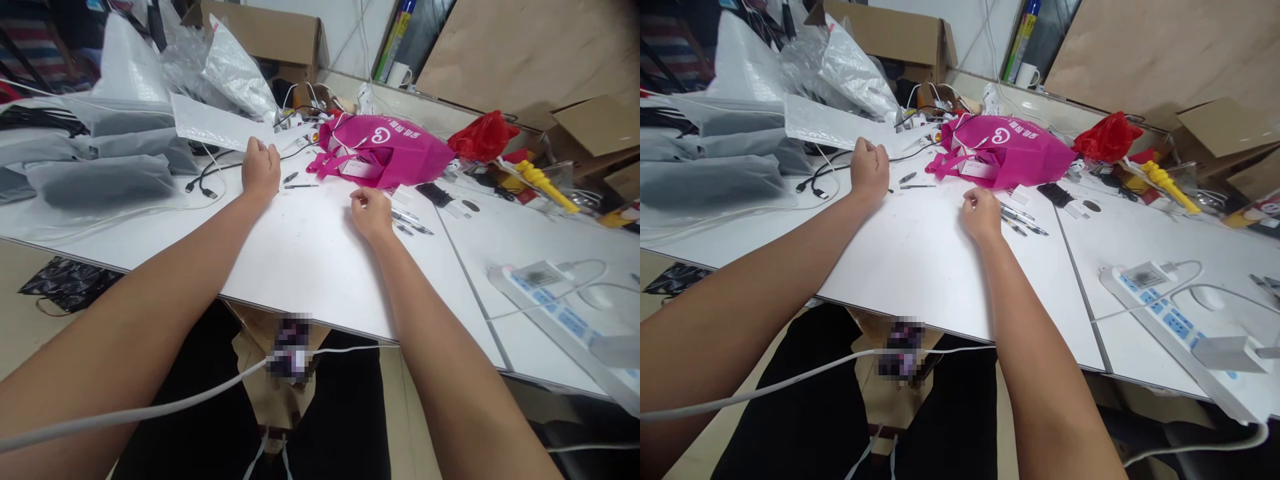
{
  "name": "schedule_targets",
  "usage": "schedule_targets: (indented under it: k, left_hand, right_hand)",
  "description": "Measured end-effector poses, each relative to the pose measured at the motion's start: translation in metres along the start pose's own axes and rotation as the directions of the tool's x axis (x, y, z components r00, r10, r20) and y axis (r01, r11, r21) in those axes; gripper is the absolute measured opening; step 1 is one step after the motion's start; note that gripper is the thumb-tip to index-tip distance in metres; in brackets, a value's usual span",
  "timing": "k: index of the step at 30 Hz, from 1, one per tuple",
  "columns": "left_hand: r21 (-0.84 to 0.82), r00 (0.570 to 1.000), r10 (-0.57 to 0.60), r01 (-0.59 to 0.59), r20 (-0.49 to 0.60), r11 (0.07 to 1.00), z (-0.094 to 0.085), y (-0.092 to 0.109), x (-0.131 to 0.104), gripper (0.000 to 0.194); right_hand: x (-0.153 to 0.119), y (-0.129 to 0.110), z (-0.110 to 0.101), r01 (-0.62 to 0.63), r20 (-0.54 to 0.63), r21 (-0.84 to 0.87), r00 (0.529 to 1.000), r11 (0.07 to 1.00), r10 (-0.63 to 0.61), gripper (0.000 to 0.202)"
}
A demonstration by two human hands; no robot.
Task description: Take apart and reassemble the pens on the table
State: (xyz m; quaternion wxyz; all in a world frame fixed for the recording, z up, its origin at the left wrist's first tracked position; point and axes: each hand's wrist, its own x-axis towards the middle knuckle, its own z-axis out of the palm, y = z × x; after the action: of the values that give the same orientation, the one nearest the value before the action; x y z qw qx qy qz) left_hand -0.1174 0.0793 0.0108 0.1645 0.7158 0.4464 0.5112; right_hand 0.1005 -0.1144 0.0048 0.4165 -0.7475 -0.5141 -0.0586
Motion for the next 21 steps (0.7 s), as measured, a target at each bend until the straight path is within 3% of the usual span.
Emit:
schedule_targets:
  k: [9,15,18,21]
  left_hand:
    - [-0.077,0.988,0.084,-0.075,0.129,0.994,0.0,0.004,-0.009,0.078]
    - [0.001,0.958,-0.01,0.01,0.288,1.0,-0.005,0.007,-0.011,0.071]
    - [0.009,0.953,-0.013,0.011,0.302,1.0,-0.006,0.006,-0.009,0.07]
    - [-0.035,0.961,0.057,-0.05,0.271,0.998,-0.004,0.002,-0.006,0.074]
  right_hand:
    - [0.0,-0.004,-0.003,-0.015,0.02,-0.006,1.0,1.0,0.016,0.022]
    - [-0.001,-0.006,-0.004,-0.036,0.031,0.002,0.999,0.999,0.036,0.022]
    - [-0.001,-0.003,-0.002,-0.019,0.02,0.011,1.0,1.0,0.019,0.021]
    - [-0.001,-0.001,-0.001,-0.008,0.014,0.018,1.0,1.0,0.008,0.021]
